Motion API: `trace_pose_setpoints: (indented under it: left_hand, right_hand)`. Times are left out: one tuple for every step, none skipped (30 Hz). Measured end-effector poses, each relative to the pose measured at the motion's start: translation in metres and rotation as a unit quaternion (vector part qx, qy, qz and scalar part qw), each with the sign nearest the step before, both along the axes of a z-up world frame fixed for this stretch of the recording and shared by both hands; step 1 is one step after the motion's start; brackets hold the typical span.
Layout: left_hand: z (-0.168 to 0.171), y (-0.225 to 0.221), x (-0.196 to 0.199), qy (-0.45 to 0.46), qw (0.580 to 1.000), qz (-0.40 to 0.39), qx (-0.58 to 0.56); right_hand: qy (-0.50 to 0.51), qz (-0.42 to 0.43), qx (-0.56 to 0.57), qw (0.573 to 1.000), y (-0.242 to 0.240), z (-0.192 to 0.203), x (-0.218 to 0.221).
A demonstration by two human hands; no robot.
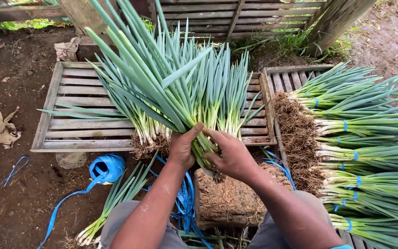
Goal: Gathering scallion stalks into bunches, cleaning the roots by hand, and securing them with plastic ties.
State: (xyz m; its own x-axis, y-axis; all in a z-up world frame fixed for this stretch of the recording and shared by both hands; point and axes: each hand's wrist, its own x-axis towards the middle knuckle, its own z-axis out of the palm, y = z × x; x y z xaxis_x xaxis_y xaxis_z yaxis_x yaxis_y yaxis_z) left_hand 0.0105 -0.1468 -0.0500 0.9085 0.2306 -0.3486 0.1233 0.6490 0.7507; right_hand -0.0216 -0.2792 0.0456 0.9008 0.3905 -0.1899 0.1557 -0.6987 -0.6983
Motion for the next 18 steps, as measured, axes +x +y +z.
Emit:
trace_pose_setpoints:
  left_hand:
    - [0.005, 0.001, -0.002, 0.002, 1.000, 0.000, -0.001]
    - [0.010, 0.002, -0.004, 0.021, 1.000, 0.000, 0.011]
    - [0.016, 0.003, -0.005, 0.038, 0.999, -0.002, 0.024]
    - [0.015, 0.004, -0.005, 0.038, 0.999, -0.002, 0.024]
    - [0.014, 0.005, -0.004, 0.047, 0.998, -0.005, 0.031]
    - [0.013, 0.005, -0.002, 0.057, 0.998, -0.008, 0.038]
    - [0.000, 0.006, 0.001, 0.056, 0.998, -0.008, 0.038]
    - [-0.013, 0.007, 0.004, 0.056, 0.998, 0.004, 0.028]
    - [-0.026, 0.008, 0.006, 0.057, 0.998, 0.016, 0.017]
    - [-0.026, 0.002, 0.002, 0.057, 0.998, 0.015, 0.016]
    - [-0.026, -0.003, -0.002, 0.069, 0.997, 0.007, 0.032]
    - [-0.025, -0.008, -0.006, 0.081, 0.996, -0.001, 0.047]
    - [-0.017, -0.006, -0.006, 0.080, 0.996, 0.000, 0.047]
    - [-0.008, -0.004, -0.006, 0.083, 0.996, -0.008, 0.033]
    - [0.000, -0.003, -0.006, 0.086, 0.996, -0.017, 0.020]
    - [-0.009, 0.001, -0.006, 0.086, 0.996, -0.018, 0.020]
    - [-0.019, 0.004, -0.006, 0.092, 0.995, -0.020, -0.014]
    - [-0.028, 0.006, -0.007, 0.098, 0.994, -0.023, -0.047]
  right_hand:
    - [0.002, 0.000, -0.001, 1.000, -0.001, -0.001, 0.001]
    - [0.019, -0.011, 0.014, 1.000, -0.001, -0.002, 0.001]
    - [0.034, -0.023, 0.031, 0.999, -0.002, -0.003, 0.003]
    - [0.034, -0.023, 0.031, 0.999, 0.001, 0.006, 0.001]
    - [0.064, -0.037, 0.030, 0.997, 0.003, 0.014, 0.000]
    - [0.093, -0.051, 0.030, 0.994, 0.006, 0.023, -0.001]
    - [0.092, -0.052, 0.030, 0.994, 0.006, 0.015, 0.002]
    - [0.067, -0.035, -0.003, 0.997, 0.006, 0.007, 0.004]
    - [0.042, -0.019, -0.037, 0.998, 0.006, -0.001, 0.006]
    - [0.042, -0.020, -0.037, 0.998, 0.004, -0.006, 0.006]
    - [0.030, -0.005, -0.063, 0.998, 0.002, -0.011, 0.006]
    - [0.017, 0.009, -0.088, 0.996, 0.000, -0.016, 0.007]
    - [0.016, 0.010, -0.088, 0.996, -0.002, -0.014, 0.008]
    - [0.038, -0.003, -0.054, 0.998, -0.004, -0.012, 0.009]
    - [0.061, -0.018, -0.019, 0.998, -0.006, -0.010, 0.009]
    - [0.060, -0.019, -0.018, 0.998, -0.012, -0.006, 0.012]
    - [0.111, -0.050, 0.061, 0.991, -0.018, -0.001, 0.014]
    - [0.161, -0.080, 0.139, 0.974, -0.025, 0.003, 0.016]
